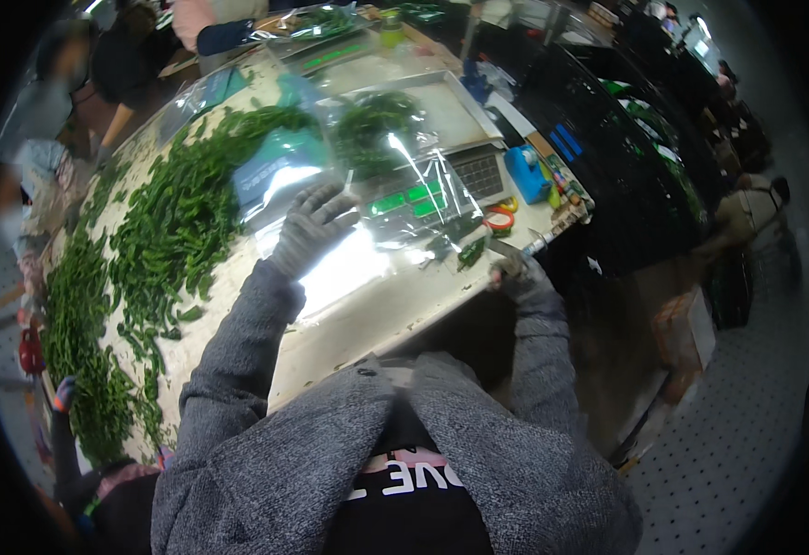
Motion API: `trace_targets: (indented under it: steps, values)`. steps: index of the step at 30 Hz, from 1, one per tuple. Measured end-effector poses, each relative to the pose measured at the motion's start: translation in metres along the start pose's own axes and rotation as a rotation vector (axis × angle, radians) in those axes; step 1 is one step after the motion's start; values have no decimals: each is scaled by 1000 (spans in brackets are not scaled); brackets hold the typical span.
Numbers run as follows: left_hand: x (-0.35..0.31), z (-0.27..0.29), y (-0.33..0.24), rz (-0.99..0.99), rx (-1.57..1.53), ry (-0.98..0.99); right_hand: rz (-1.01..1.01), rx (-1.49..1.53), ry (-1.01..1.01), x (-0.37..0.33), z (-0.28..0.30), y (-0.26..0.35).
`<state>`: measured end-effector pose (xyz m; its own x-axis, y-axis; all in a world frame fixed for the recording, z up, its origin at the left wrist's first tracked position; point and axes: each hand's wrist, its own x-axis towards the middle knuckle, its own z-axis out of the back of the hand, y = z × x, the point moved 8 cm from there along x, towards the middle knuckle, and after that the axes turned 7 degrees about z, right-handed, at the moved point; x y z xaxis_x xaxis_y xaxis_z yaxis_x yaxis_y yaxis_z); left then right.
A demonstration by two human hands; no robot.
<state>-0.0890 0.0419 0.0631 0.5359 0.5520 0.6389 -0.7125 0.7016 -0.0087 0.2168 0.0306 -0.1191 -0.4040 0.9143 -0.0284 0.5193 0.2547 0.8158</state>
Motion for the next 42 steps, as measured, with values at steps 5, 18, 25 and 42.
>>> trace_targets:
  steps: [5,18,25,42]
  values:
    - [-14,-4,8,34,-25,15,131,-594,-263,30,-66,27]
    - [-25,2,25,58,-102,-35,-331,-561,-818,-219,152,37]
    - [-31,4,35,124,-171,-42,215,-998,-627,-78,56,97]
    - [30,131,124,480,-269,-536,1208,-508,39,143,-238,245]
